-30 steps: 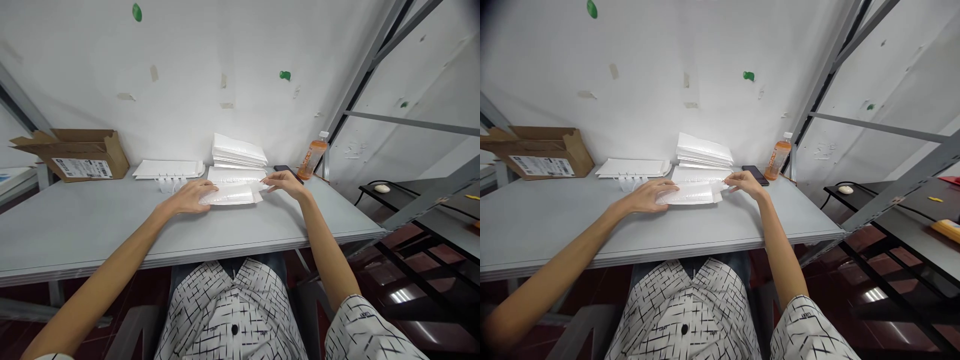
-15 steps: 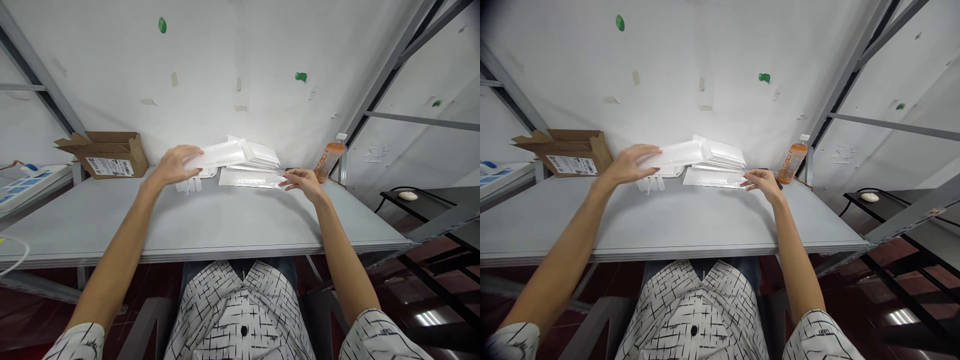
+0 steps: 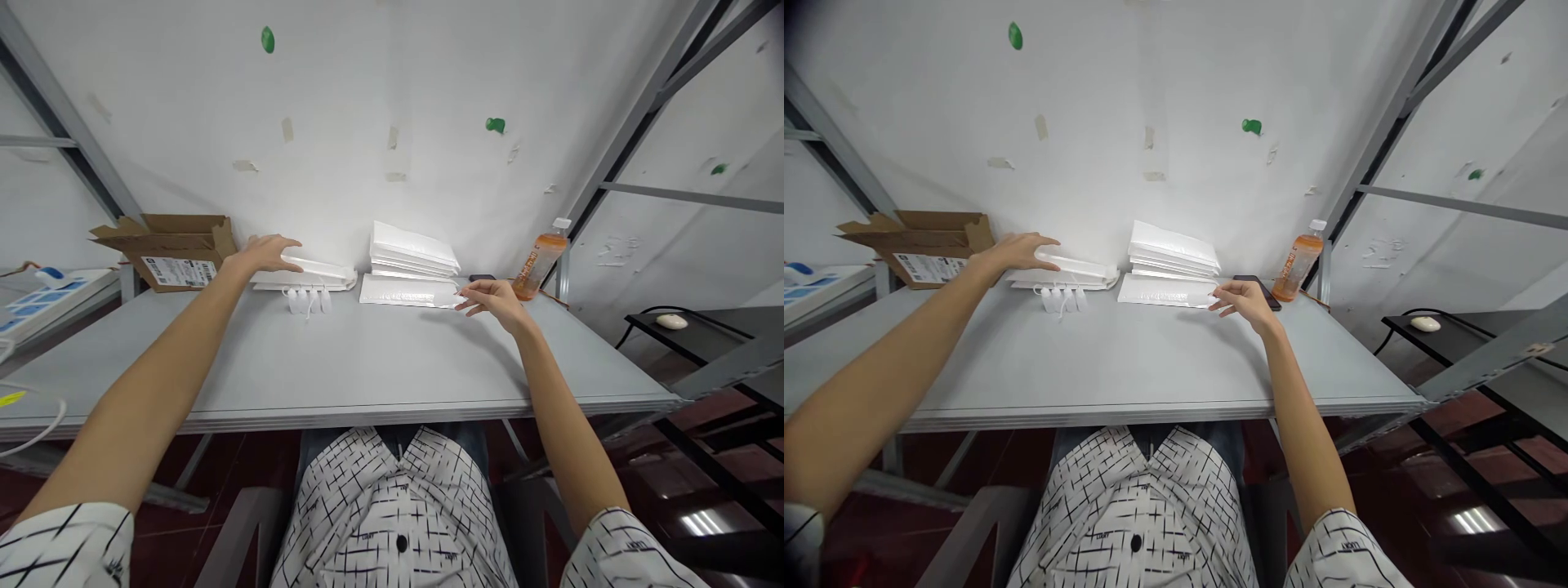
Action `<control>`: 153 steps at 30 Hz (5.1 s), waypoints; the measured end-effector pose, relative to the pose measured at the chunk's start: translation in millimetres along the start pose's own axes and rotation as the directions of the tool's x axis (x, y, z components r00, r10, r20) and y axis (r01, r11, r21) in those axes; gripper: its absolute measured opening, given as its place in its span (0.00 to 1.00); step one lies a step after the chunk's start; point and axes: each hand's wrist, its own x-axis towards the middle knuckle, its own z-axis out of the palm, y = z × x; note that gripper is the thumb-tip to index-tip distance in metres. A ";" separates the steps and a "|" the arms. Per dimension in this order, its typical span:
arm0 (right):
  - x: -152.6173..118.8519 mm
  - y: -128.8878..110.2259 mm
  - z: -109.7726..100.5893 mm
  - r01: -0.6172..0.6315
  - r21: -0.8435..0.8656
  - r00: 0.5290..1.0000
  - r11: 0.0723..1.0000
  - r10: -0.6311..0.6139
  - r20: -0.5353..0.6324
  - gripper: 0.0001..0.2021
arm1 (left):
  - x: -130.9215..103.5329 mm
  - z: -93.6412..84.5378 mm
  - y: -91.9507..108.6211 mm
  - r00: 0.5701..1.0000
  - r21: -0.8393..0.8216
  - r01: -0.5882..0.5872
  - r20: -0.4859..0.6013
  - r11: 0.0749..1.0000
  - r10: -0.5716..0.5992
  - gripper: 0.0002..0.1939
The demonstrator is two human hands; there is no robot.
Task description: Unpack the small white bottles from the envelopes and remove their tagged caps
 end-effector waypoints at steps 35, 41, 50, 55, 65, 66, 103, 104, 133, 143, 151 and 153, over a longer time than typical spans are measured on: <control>19.8 -44.9 117.1 0.283 -0.055 0.782 0.958 -0.197 0.591 0.10 | -79.4 65.1 161.4 0.817 -0.956 0.102 0.238 0.274 0.525 0.20; 17.6 -47.1 119.4 0.332 -0.111 0.805 0.937 -0.220 0.551 0.08 | -84.4 66.8 167.7 0.818 -0.967 0.133 0.232 0.219 0.526 0.18; 16.1 -45.9 102.2 0.244 -0.156 0.901 0.957 -0.164 0.402 0.14 | -80.8 75.8 167.7 0.949 -0.955 0.011 0.103 0.295 0.298 0.17; 10.7 -47.4 116.7 0.274 -0.192 0.902 0.942 -0.182 0.392 0.15 | -83.1 78.5 172.6 0.971 -0.941 -0.010 0.071 0.338 0.226 0.16; 10.8 -48.7 123.1 0.188 -0.108 0.883 0.976 -0.120 0.453 0.09 | -87.1 77.7 174.6 0.961 -0.926 0.005 0.109 0.378 0.254 0.18; 11.6 -47.8 122.9 0.184 -0.086 0.879 0.979 -0.124 0.460 0.09 | -87.1 77.7 174.4 0.962 -0.924 0.001 0.105 0.382 0.251 0.18; 87.5 -49.5 186.6 0.364 -0.313 0.859 0.877 -0.187 0.477 0.03 | -89.6 24.3 77.3 0.823 -0.859 -0.308 -0.456 0.408 -0.339 0.20; 88.9 -49.1 190.0 0.366 -0.309 0.856 0.878 -0.188 0.481 0.03 | -88.4 25.5 76.0 0.822 -0.858 -0.306 -0.457 0.413 -0.340 0.20; 99.4 -37.6 206.0 0.341 -0.240 0.851 0.909 -0.189 0.491 0.06 | -84.9 36.0 78.4 0.846 -0.776 -0.198 -0.444 0.599 -0.296 0.20; 90.1 -35.4 165.5 0.365 -0.394 0.902 0.844 -0.214 0.376 0.11 | -90.5 37.7 94.1 0.800 -0.697 -0.271 -0.547 0.664 -0.248 0.18; 69.8 12.7 72.8 0.265 -0.792 0.951 0.550 -0.283 0.122 0.09 | -89.8 64.6 130.0 0.884 -0.369 -0.323 -0.447 0.872 0.138 0.23; 68.2 22.9 56.9 0.235 -0.822 0.956 0.519 -0.275 0.100 0.10 | -90.1 69.8 136.3 0.905 -0.324 -0.320 -0.381 0.890 0.187 0.22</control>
